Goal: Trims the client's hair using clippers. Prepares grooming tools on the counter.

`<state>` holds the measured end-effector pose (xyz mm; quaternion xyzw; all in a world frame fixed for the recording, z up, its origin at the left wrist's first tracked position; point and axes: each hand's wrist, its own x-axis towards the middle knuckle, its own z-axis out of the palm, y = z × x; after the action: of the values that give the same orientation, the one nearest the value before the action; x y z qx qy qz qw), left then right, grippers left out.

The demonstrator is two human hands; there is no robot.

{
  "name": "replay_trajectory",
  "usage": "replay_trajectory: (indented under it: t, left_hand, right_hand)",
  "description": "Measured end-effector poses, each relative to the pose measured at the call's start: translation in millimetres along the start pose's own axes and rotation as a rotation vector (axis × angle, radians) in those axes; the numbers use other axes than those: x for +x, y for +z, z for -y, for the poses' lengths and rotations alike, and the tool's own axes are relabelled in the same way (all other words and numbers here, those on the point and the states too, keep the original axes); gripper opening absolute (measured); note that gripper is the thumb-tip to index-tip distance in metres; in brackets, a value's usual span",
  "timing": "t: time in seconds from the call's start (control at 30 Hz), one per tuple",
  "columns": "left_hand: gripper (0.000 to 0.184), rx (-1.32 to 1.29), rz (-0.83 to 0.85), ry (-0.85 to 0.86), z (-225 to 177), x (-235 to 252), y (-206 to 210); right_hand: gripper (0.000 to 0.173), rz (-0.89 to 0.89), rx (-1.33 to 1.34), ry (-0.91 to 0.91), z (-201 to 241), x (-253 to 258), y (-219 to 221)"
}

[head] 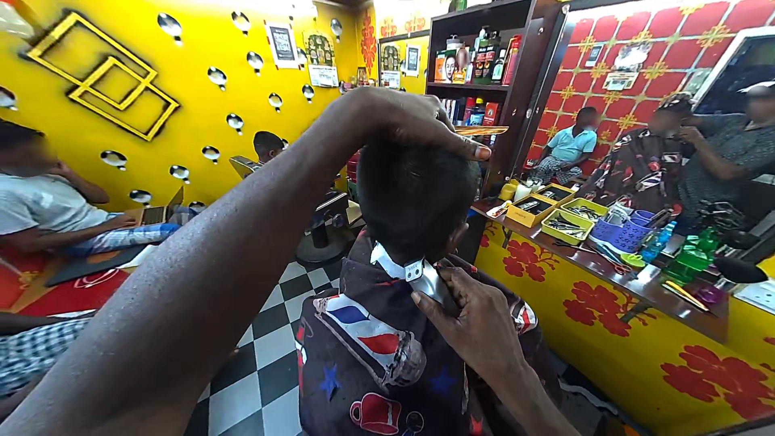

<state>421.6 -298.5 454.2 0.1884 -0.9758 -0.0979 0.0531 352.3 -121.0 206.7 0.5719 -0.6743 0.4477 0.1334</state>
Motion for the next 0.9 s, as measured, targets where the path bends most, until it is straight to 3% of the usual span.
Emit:
replay_trajectory:
  t: [0.33, 0.9]
  left_hand:
    - [0.062, -0.056, 0.0, -0.027, -0.4, 1.6, 1.7]
    - [0.062, -0.032, 0.026, 0.027, 2.9, 8.4, 1.2]
  right_hand:
    - [0.049, 0.042, -0.048, 0.053, -5.8, 0.2, -11.0]
    - [0.048, -0.024, -0.013, -0.044, -7.7, 8.1, -25.5]
